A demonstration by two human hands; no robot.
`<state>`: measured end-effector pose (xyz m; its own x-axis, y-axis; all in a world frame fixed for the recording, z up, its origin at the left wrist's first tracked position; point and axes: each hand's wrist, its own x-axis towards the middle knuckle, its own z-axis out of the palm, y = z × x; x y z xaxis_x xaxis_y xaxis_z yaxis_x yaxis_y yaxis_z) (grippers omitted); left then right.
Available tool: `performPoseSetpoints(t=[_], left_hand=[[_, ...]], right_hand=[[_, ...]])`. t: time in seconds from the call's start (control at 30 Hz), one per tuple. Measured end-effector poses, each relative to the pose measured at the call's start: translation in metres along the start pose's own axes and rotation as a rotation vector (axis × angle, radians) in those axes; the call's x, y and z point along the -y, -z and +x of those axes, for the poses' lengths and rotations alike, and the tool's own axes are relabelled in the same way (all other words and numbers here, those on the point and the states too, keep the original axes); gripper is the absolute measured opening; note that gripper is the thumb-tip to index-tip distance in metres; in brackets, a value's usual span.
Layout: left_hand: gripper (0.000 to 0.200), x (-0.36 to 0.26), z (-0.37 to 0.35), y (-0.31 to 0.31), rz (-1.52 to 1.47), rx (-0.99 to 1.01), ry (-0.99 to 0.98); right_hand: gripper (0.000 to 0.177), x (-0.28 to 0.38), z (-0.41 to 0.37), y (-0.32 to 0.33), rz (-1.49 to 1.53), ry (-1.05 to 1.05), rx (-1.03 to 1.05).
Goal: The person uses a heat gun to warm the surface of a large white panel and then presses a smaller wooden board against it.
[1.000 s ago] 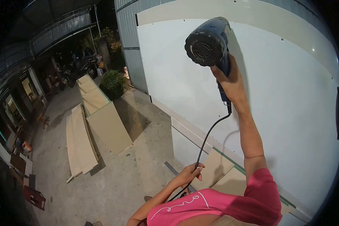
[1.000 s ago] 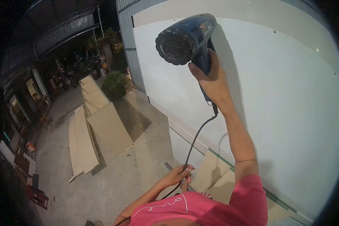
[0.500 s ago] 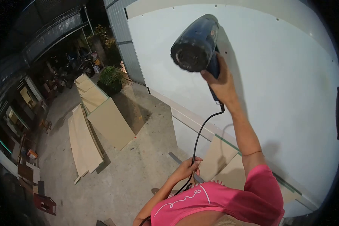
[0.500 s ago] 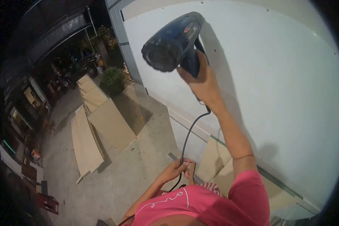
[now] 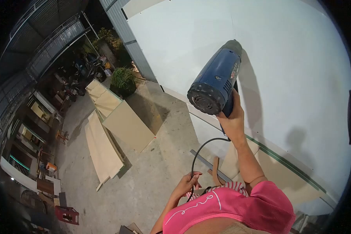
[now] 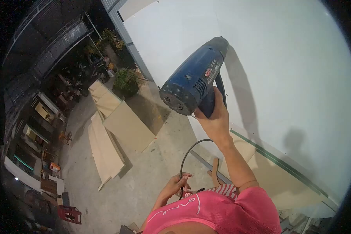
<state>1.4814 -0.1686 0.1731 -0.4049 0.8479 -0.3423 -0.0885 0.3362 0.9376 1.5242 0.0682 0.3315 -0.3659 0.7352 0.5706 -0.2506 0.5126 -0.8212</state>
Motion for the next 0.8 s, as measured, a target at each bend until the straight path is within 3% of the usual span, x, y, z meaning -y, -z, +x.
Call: performPoseSetpoints(t=[0.4, 0.53, 0.63, 0.8], left_hand=[[0.041, 0.0, 0.001, 0.0, -0.031, 0.021, -0.001], [0.039, 0.009, 0.002, 0.003, -0.045, 0.033, 0.079], [0.037, 0.034, 0.005, 0.008, -0.004, 0.008, 0.125], [0.035, 0.048, 0.005, 0.016, 0.002, -0.034, 0.053]], right_hand=[[0.072, 0.012, 0.002, 0.003, 0.058, -0.099, 0.04], [0.071, -0.012, -0.016, -0.002, 0.184, -0.054, 0.054], [0.072, -0.041, -0.046, -0.002, 0.104, -0.071, 0.122], [0.071, -0.079, -0.094, 0.006, 0.044, -0.241, 0.152]])
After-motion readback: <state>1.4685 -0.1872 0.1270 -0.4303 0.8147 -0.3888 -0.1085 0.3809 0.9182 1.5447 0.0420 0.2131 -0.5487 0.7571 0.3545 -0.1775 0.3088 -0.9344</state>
